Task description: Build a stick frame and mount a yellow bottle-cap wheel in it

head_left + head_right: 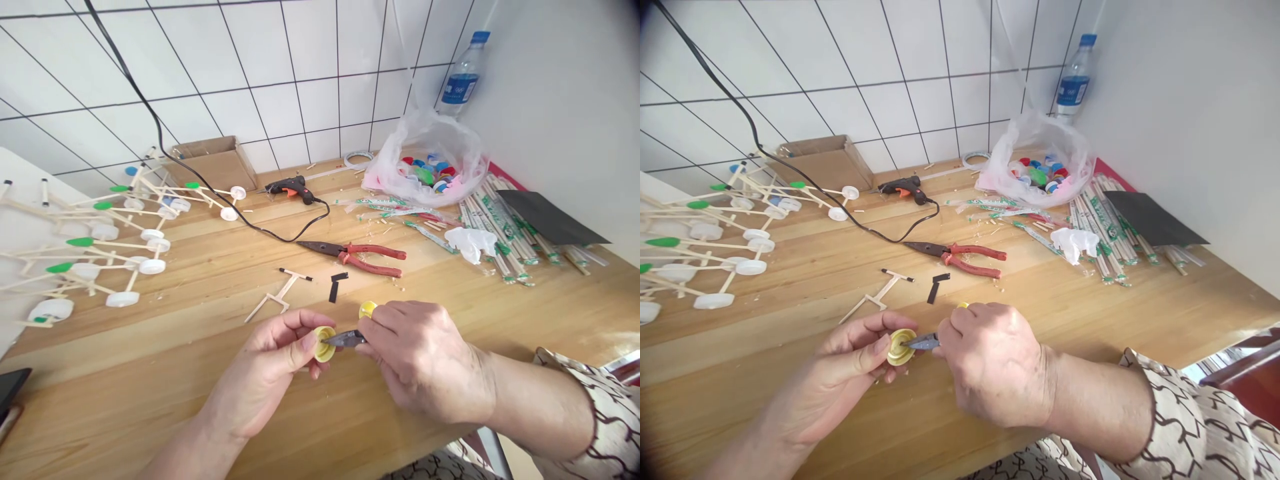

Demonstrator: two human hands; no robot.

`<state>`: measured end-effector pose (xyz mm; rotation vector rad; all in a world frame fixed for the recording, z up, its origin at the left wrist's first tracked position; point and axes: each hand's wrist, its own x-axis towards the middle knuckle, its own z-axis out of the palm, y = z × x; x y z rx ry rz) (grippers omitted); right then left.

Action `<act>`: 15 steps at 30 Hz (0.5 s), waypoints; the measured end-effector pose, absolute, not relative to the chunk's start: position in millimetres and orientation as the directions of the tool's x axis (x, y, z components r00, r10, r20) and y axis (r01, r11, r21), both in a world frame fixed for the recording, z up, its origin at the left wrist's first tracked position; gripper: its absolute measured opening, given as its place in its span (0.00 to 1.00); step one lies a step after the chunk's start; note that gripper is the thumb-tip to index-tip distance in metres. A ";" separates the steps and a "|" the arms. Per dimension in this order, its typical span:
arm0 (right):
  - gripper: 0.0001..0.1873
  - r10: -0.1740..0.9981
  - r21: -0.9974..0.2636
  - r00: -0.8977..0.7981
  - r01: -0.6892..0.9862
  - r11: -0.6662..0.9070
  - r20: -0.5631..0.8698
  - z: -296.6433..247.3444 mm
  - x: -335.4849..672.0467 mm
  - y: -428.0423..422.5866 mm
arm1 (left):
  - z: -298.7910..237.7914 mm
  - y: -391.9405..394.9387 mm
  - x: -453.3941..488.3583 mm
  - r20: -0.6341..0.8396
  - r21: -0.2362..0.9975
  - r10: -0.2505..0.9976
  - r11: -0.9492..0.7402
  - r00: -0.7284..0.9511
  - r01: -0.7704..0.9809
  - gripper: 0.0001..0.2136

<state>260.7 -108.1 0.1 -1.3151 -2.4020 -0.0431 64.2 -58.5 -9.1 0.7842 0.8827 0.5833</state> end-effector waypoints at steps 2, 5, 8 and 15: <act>0.15 0.802 -0.188 -0.475 0.805 0.562 0.363 0.6 260.0 -107.7 | -7.6 -58.0 62.7 -0.449 0.808 0.742 0.575 0.498 -0.129 0.13; 0.17 0.808 -0.237 -0.454 0.795 0.558 0.376 2.5 260.5 -106.0 | -6.0 -56.3 61.3 -0.434 0.819 0.770 0.553 0.468 -0.150 0.13; 0.16 0.829 -0.288 -0.404 0.801 0.525 0.387 4.5 263.0 -102.7 | -6.6 -54.6 61.9 -0.408 0.828 0.780 0.535 0.474 -0.169 0.11; 0.11 0.848 -0.380 -0.273 0.802 0.462 0.454 8.8 275.1 -92.4 | -8.7 -52.7 62.7 -0.372 0.833 0.809 0.508 0.455 -0.221 0.10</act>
